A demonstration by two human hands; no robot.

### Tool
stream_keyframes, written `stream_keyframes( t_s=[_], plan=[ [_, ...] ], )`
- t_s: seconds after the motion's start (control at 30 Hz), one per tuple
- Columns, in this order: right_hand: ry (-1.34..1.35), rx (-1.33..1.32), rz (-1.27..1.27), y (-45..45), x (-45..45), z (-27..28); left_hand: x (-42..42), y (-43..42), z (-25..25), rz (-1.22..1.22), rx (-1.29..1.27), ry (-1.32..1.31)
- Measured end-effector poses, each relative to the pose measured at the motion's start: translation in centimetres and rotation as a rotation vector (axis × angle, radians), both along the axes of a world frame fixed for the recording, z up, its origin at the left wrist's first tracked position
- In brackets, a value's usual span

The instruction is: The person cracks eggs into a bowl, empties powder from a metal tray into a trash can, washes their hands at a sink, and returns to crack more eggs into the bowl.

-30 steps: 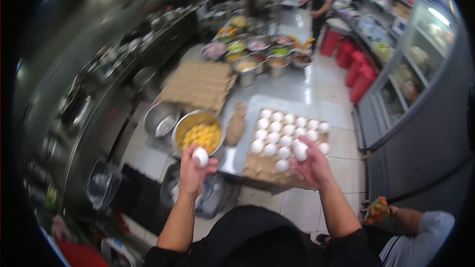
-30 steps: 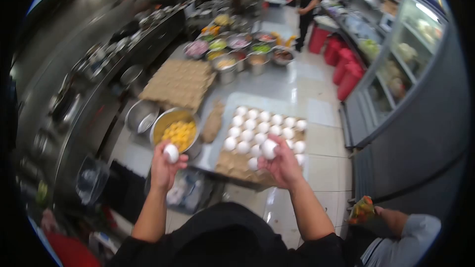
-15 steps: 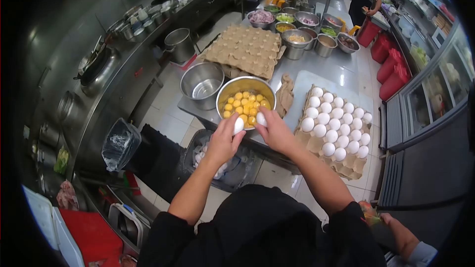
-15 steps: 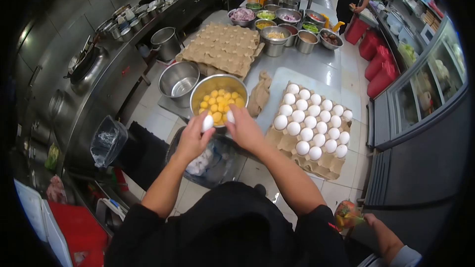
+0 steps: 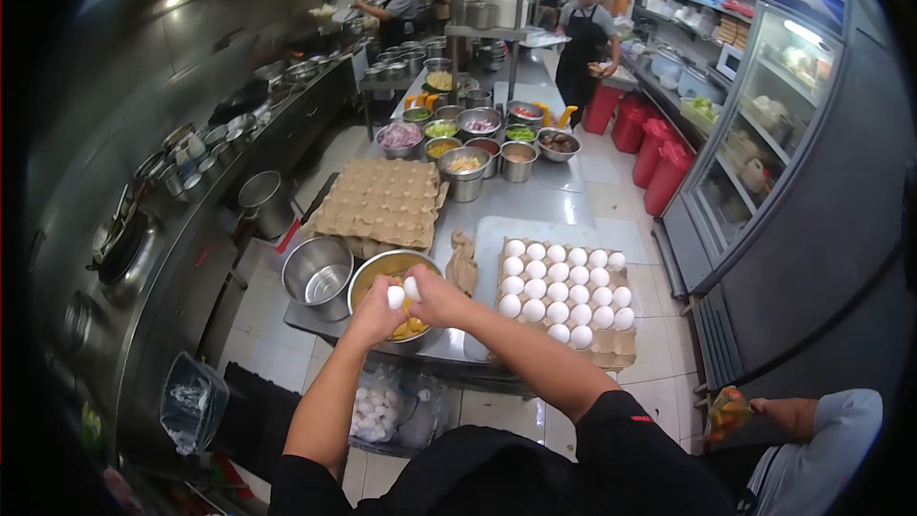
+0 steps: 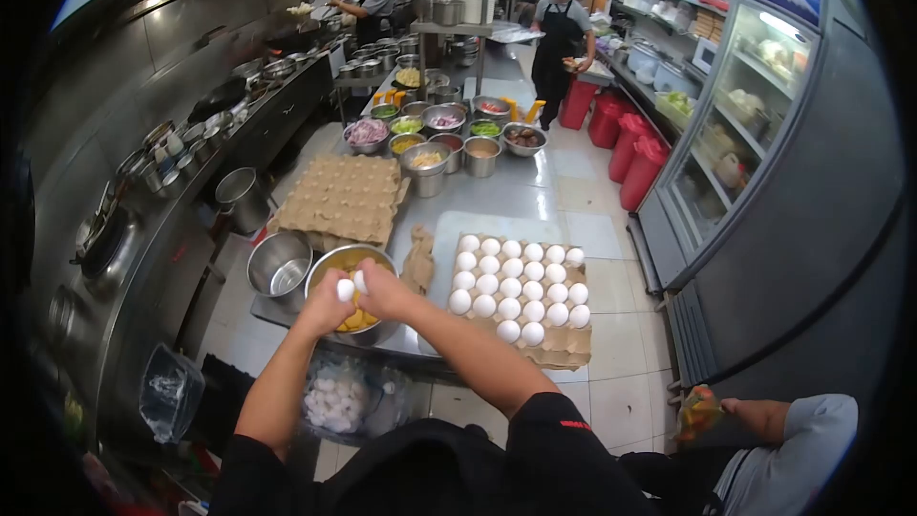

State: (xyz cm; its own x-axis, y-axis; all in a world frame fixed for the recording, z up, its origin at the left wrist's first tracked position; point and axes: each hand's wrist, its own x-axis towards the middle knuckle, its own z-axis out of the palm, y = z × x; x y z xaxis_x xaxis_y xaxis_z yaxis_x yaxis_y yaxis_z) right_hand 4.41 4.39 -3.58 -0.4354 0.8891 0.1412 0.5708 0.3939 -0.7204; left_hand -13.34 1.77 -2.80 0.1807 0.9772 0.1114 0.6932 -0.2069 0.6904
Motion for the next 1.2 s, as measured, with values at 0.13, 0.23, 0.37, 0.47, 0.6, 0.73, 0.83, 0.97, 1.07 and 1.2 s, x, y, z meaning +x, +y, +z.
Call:
stream_keyframes(
  t_s=[0.13,0.23,0.37,0.47,0.6,0.73,0.83,0.97,1.07,1.2],
  plan=[
    [-0.069,0.026,0.001,0.8,0.0,-0.9,0.0,1.2,-1.0,-0.002,0.059,0.179],
    [-0.061,0.036,0.003,1.2,0.1,-1.0,-0.3,2.1,-1.4,-0.047,0.114,0.215],
    [-0.089,0.054,-0.025,1.6,0.4,-2.0,-0.7,2.2,-1.1,-0.077,0.105,0.278],
    [-0.041,0.173,0.005,2.5,0.7,-3.7,-0.9,2.2,-1.0,-0.061,0.06,0.346],
    [-0.118,0.117,-0.051,1.4,0.8,-1.4,-1.2,1.6,-0.6,-0.006,-0.001,0.37],
    [-0.124,0.097,-0.086,1.3,0.4,-1.1,-1.4,1.0,-0.1,0.022,-0.017,0.346],
    [-0.122,0.074,-0.094,1.3,0.1,-0.2,-1.6,0.8,0.1,0.028,0.014,0.335],
    [-0.095,0.063,-0.121,1.1,-0.4,0.4,-2.0,1.2,0.0,0.049,0.059,0.345],
    [-0.123,0.046,-0.143,0.7,-0.8,1.3,-2.1,1.3,-0.4,0.064,0.064,0.332],
    [-0.101,0.043,-0.13,1.3,-1.1,1.4,-2.0,1.0,-0.7,0.123,0.108,0.227]
  ],
)
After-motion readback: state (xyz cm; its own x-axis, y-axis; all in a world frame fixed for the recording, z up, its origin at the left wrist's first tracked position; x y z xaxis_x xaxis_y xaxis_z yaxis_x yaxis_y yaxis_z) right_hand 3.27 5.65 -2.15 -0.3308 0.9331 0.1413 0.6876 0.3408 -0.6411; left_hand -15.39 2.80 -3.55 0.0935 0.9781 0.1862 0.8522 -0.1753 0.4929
